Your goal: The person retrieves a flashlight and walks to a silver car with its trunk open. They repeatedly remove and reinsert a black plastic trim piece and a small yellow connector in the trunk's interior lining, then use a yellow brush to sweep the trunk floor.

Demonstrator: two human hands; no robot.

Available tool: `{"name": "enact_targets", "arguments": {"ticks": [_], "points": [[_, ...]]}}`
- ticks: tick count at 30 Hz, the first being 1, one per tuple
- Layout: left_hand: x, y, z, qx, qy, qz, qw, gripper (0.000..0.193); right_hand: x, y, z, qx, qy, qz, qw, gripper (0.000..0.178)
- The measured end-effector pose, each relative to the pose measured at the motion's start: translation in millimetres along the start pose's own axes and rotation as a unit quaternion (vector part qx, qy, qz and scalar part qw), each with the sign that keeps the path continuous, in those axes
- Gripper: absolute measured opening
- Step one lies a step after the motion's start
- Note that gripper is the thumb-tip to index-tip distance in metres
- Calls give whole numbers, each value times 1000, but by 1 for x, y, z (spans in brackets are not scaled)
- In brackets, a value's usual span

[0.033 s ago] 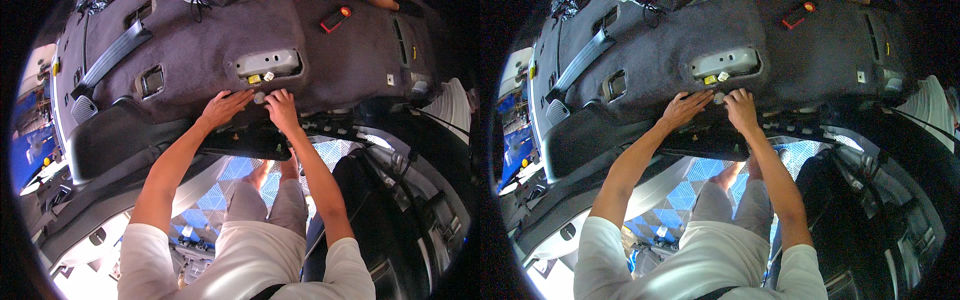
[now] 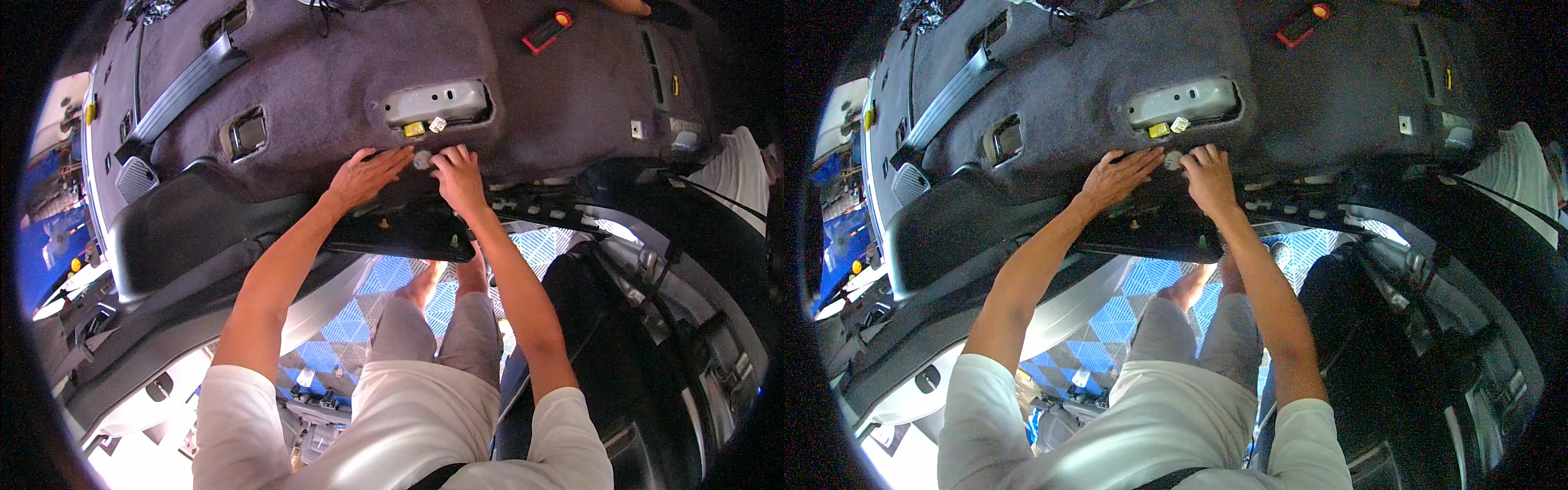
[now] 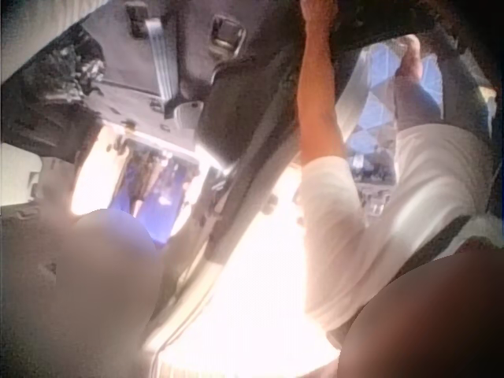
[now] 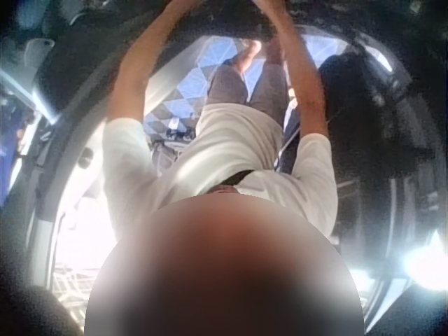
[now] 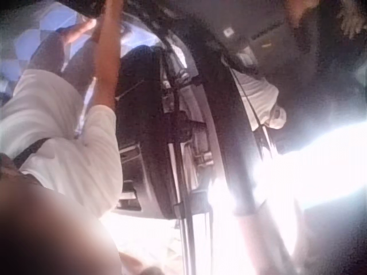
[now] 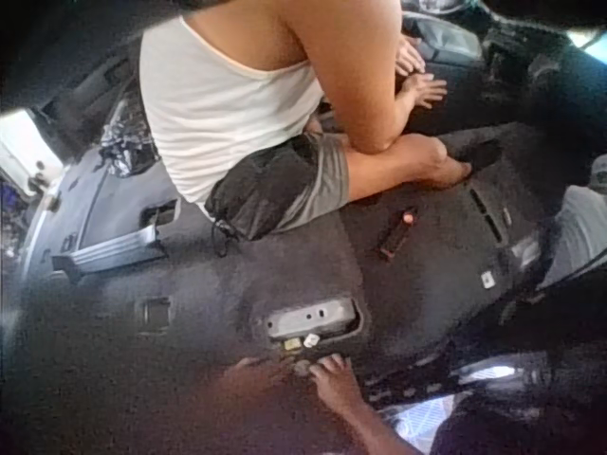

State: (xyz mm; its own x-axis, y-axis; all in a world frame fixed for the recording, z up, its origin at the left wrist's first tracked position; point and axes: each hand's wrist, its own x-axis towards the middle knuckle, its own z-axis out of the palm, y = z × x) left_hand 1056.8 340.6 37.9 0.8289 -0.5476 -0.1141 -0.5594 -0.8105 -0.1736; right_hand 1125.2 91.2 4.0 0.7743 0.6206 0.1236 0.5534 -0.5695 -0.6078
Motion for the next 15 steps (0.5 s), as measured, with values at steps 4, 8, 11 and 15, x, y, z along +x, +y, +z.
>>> {"name": "enact_targets", "arguments": {"ticks": [4, 8, 11, 15], "points": [[-1, 7, 3, -64, -46, -21, 997, 61, -1, 3, -12, 60, -15, 34, 998, 23], [-6, 14, 1, -1, -38, -14, 999, 57, -38, 13, -45, 137, 125, 138, 973, 22], [-7, 14, -1, -39, -7, -23, 999, 51, -80, 18, -63, 168, 197, 281, 924, 13], [2, 17, -3, -25, -25, -40, 999, 48, -128, 5, -63, 210, 269, 383, 858, 17]]}}
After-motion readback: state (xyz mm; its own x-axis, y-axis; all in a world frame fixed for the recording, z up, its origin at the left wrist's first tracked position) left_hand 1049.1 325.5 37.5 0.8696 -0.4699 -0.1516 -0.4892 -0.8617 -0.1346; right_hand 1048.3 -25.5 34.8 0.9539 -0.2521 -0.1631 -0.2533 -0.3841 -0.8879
